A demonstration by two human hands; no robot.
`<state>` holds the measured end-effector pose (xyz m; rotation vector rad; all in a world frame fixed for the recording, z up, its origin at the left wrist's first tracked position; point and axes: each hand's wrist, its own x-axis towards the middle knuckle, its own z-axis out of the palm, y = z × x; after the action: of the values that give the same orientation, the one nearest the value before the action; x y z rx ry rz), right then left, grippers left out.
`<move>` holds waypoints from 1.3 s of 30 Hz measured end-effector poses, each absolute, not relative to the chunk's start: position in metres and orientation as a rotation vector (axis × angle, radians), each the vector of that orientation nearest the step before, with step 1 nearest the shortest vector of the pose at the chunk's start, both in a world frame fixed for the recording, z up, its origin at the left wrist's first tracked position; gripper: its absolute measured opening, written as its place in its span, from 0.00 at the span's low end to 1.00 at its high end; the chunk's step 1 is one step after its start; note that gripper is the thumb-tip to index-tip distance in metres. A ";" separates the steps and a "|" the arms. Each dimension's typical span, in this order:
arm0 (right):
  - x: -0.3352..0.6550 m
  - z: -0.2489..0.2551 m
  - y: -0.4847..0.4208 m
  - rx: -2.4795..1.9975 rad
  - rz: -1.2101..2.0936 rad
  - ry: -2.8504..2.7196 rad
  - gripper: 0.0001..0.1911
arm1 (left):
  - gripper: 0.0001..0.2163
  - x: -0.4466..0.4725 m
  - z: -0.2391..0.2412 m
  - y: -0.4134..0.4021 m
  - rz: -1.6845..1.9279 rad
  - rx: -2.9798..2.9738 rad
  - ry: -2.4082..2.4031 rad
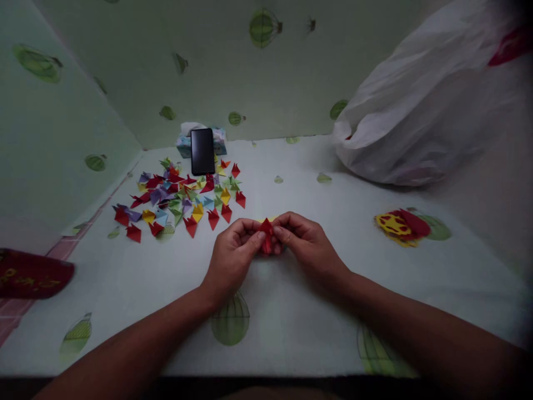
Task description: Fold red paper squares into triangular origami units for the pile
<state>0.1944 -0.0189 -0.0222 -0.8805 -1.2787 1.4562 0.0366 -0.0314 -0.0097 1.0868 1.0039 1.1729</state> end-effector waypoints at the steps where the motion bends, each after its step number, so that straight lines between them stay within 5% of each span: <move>1: 0.194 -0.023 -0.018 -0.865 1.480 -1.246 0.06 | 0.06 0.036 -0.010 -0.031 1.176 1.079 1.020; 11: 0.193 -0.028 -0.016 -0.786 1.695 -1.015 0.06 | 0.08 0.034 -0.013 -0.028 1.176 1.040 1.104; 39: 0.193 -0.020 -0.021 -0.680 1.558 -1.263 0.07 | 0.03 0.037 -0.011 -0.033 1.303 1.235 0.996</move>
<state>0.1933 -0.0210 -0.0201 -0.6800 -1.2625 1.5583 0.0374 -0.0328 -0.0109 1.2349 0.9958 1.3033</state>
